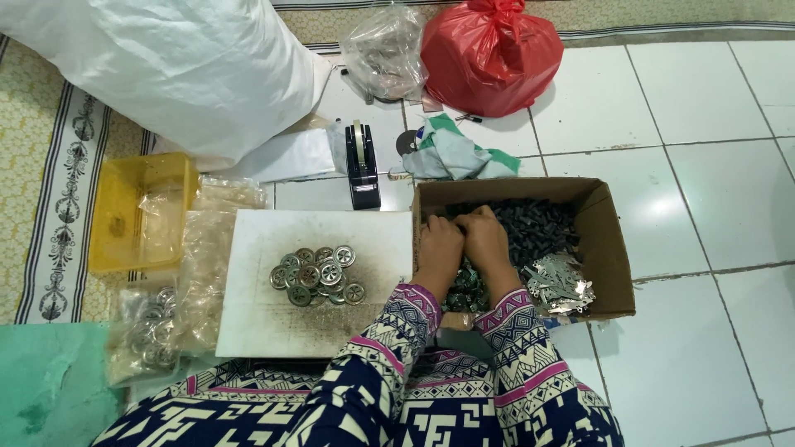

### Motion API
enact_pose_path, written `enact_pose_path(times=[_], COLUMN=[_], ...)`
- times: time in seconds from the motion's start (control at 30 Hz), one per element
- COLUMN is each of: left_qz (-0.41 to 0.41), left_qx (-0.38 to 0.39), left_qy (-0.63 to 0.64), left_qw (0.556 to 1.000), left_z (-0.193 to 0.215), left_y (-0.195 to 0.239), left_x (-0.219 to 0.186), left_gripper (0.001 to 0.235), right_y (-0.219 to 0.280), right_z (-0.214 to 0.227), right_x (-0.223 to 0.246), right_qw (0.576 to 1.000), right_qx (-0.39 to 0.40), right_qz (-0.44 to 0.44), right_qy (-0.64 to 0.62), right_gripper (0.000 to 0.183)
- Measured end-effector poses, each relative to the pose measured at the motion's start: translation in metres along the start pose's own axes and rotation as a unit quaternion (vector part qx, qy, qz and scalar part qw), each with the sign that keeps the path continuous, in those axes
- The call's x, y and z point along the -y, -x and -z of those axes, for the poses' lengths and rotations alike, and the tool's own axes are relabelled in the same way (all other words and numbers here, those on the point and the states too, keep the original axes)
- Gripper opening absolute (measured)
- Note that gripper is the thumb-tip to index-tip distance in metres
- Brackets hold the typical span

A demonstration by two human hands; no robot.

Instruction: The person takes small metal components from a cardboard box and a clear plastic bag, then fits them together by hand on a white board.

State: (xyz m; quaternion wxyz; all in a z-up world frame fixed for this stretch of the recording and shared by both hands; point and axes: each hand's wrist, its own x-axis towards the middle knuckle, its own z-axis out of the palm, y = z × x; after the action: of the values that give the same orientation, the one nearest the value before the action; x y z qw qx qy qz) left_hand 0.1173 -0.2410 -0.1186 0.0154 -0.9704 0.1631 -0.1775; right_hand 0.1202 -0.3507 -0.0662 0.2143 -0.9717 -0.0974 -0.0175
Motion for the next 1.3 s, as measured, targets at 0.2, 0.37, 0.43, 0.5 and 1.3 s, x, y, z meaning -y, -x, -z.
enact_pose_path(times=[0.2,0.37,0.43,0.5,1.3], left_qz=[0.068,0.107,0.103,0.144,0.315], left_qx=[0.019,0.044,0.042,0.053,0.128], left_qy=[0.33,0.488,0.501,0.542,0.523], left_qw=[0.941,0.865,0.858,0.826,0.781], left_z=[0.058,0.083,0.094,0.098,0.185], left_y=[-0.008,-0.002,0.003,0.008,0.114], left_x=[0.035,0.056,0.06,0.059,0.211], left_gripper=[0.014,0.015,0.015,0.012,0.038], right_y=[0.001,0.009,0.013,0.018,0.055], right_z=[0.023,0.031,0.031,0.029,0.038], right_x=[-0.003,-0.012,-0.013,-0.011,0.193], right_qw=[0.983,0.956,0.953,0.93,0.753], right_qx=[-0.016,-0.025,-0.025,-0.036,0.137], right_qz=[-0.082,-0.144,-0.147,-0.176,-0.2], right_qy=[-0.163,-0.255,-0.263,-0.322,-0.611], right_gripper=[0.018,0.019,0.02,0.024,0.038])
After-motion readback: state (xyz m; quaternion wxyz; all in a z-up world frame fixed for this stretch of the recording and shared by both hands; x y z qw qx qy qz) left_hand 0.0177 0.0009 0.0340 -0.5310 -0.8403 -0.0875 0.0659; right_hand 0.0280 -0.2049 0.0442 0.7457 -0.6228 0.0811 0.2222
